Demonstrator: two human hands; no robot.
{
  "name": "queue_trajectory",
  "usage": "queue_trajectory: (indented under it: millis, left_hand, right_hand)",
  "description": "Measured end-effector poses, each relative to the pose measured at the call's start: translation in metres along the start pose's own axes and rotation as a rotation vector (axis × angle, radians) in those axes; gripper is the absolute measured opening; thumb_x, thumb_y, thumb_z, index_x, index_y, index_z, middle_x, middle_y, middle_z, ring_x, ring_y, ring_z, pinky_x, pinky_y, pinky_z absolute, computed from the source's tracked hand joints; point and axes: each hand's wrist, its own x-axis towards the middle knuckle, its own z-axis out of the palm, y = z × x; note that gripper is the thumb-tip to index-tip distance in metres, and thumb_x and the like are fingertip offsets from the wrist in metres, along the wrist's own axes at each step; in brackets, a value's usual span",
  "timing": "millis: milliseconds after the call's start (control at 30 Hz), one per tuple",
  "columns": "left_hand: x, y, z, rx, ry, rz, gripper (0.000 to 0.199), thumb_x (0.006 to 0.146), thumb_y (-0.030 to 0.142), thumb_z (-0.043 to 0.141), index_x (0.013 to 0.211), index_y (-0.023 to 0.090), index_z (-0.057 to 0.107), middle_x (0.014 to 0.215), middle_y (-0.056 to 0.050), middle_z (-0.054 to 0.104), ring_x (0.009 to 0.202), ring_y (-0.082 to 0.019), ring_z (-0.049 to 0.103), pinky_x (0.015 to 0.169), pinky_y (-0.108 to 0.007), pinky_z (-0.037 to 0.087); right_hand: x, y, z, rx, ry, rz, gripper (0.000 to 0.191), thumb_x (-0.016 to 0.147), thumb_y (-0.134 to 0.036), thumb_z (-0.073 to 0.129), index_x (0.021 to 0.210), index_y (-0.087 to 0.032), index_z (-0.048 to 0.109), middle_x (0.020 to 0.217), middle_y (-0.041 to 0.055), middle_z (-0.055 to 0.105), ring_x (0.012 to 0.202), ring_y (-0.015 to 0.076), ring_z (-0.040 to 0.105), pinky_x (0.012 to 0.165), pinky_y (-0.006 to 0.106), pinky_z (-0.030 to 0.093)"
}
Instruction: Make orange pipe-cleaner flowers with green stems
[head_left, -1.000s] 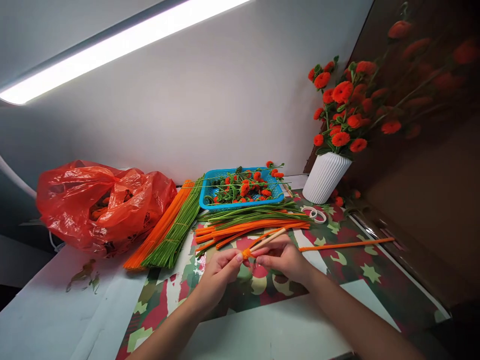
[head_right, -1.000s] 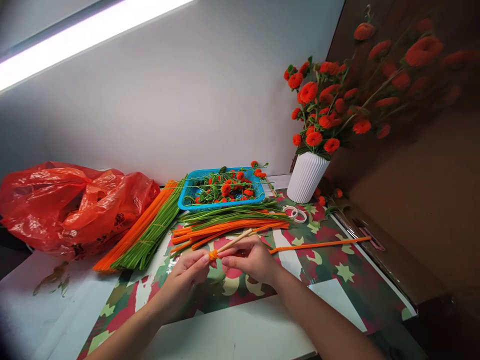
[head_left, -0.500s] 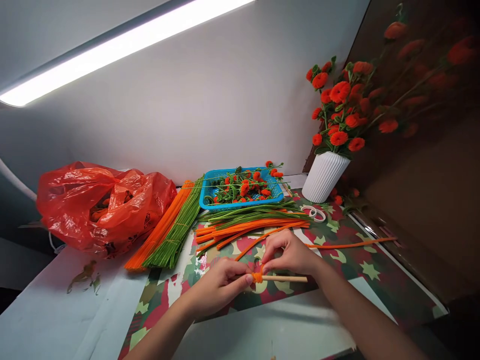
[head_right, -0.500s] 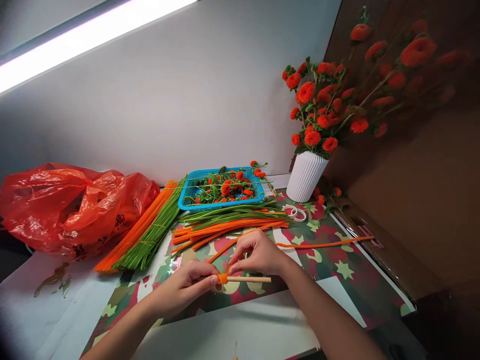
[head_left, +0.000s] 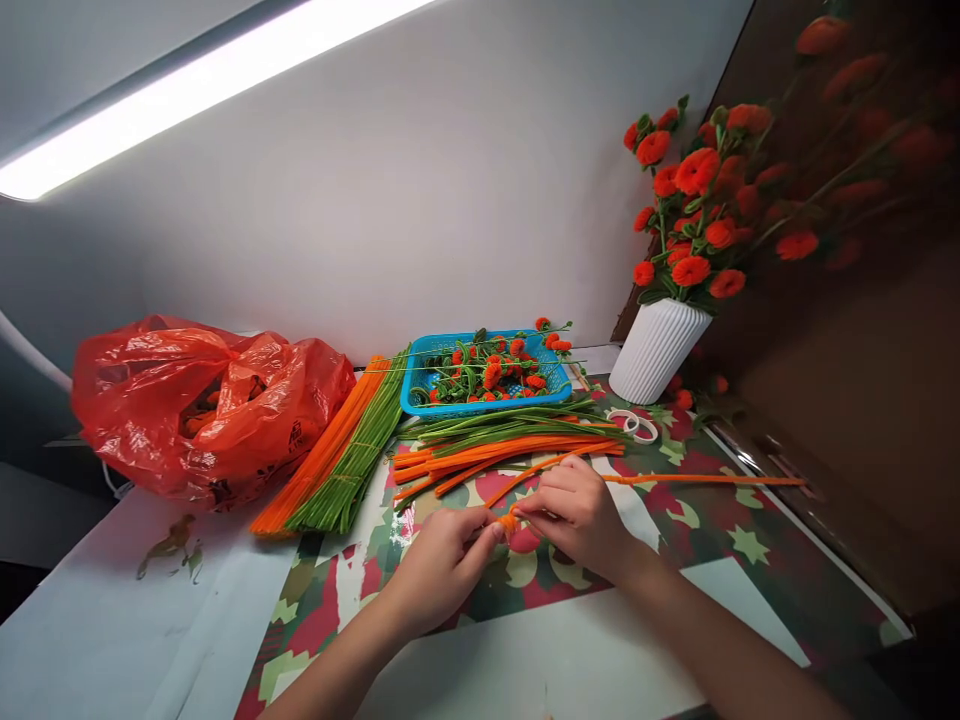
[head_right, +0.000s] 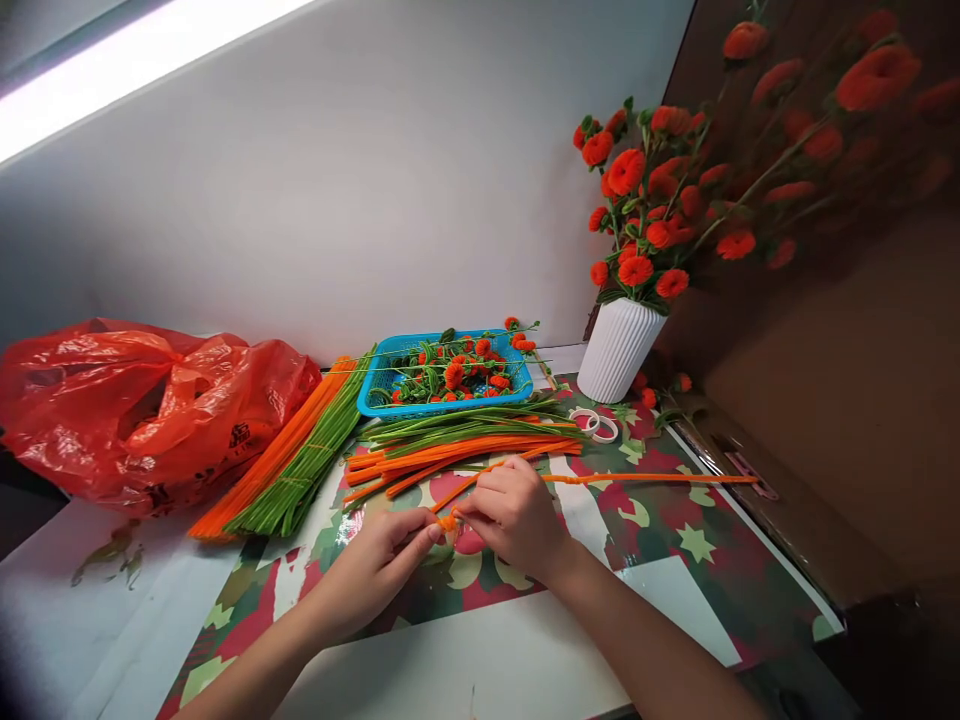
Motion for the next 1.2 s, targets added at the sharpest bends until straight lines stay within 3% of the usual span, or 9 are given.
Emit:
queue_trajectory:
  millis: [233,400,567,733,900,1033,1133,1200]
  left_hand:
    - [0.003,-0.004,0.006,-0.126,0.106,-0.04,0.041,0.085,0.049,0.043,0.06,0.017,0.049,0.052,0.004,0.036,0.051,-0.011,0.031,0.047,-0.023,0.021]
    - [0.007,-0.009,0.005,-0.405,0.211,-0.058,0.041,0.082,0.051,0.05,0.062,0.016,0.05,0.054,0.004,0.035,0.053,-0.009,0.03,0.049,-0.022,0.023]
    - [0.011,-0.016,0.001,-0.852,0.144,-0.148,0.043,0.073,0.058,0.058,0.071,0.015,0.053,0.045,0.011,0.017,0.043,-0.006,0.013,0.043,-0.021,0.013]
    - [0.01,-0.014,-0.003,-1.0,0.036,-0.102,0.039,0.071,0.052,0.062,0.063,0.015,0.051,0.043,0.012,0.016,0.041,-0.004,0.012,0.043,-0.021,0.014]
    - [0.007,-0.018,-0.003,-0.977,-0.074,-0.037,0.041,0.073,0.049,0.062,0.056,0.015,0.048,0.043,0.01,0.017,0.043,-0.004,0.013,0.044,-0.022,0.013]
    - [0.004,-0.02,-0.011,-0.698,-0.12,0.041,0.044,0.077,0.052,0.058,0.059,0.012,0.056,0.048,0.006,0.03,0.046,-0.006,0.021,0.046,-0.022,0.015]
    - [0.003,-0.019,-0.02,-0.443,-0.174,0.081,0.043,0.08,0.05,0.055,0.065,0.011,0.063,0.055,0.001,0.043,0.053,-0.009,0.034,0.049,-0.022,0.022]
    - [0.003,-0.018,-0.024,-0.363,-0.238,0.069,0.043,0.083,0.049,0.052,0.068,0.011,0.064,0.056,0.001,0.044,0.054,-0.009,0.035,0.05,-0.022,0.025]
  right_hand:
    - [-0.006,-0.006,0.007,-0.102,0.023,-0.008,0.019,0.087,-0.016,0.054,0.07,-0.018,0.063,0.057,-0.001,0.055,0.057,0.0115,0.046,0.061,0.028,0.028]
    - [-0.009,-0.019,0.015,0.007,-0.016,0.069,0.018,0.084,-0.014,0.053,0.069,-0.019,0.062,0.057,-0.0011,0.057,0.057,0.0117,0.048,0.06,0.028,0.03]
    - [-0.01,-0.028,0.02,0.261,-0.147,0.108,0.024,0.078,-0.025,0.054,0.055,-0.02,0.051,0.051,-0.0026,0.049,0.051,0.011,0.043,0.054,0.027,0.03]
    - [-0.009,-0.023,0.013,0.533,-0.167,0.371,0.037,0.078,-0.03,0.054,0.049,-0.019,0.032,0.047,-0.0048,0.034,0.047,0.0087,0.032,0.048,0.024,0.026]
    - [-0.006,-0.012,0.004,0.709,-0.121,0.623,0.045,0.078,-0.035,0.058,0.056,-0.021,0.023,0.049,-0.0075,0.024,0.045,0.0068,0.023,0.043,0.022,0.022]
    - [-0.004,-0.008,-0.002,0.765,-0.158,0.713,0.039,0.075,-0.038,0.066,0.067,-0.022,0.031,0.057,-0.0084,0.031,0.046,0.0062,0.026,0.041,0.019,0.025]
    - [-0.002,-0.004,-0.004,0.672,-0.2,0.624,0.031,0.078,-0.039,0.065,0.073,-0.022,0.04,0.059,-0.0079,0.037,0.044,0.0057,0.03,0.041,0.019,0.027]
    - [-0.001,0.0,-0.006,0.486,-0.209,0.428,0.024,0.08,-0.037,0.064,0.072,-0.02,0.048,0.057,-0.0064,0.044,0.045,0.0068,0.037,0.045,0.021,0.03]
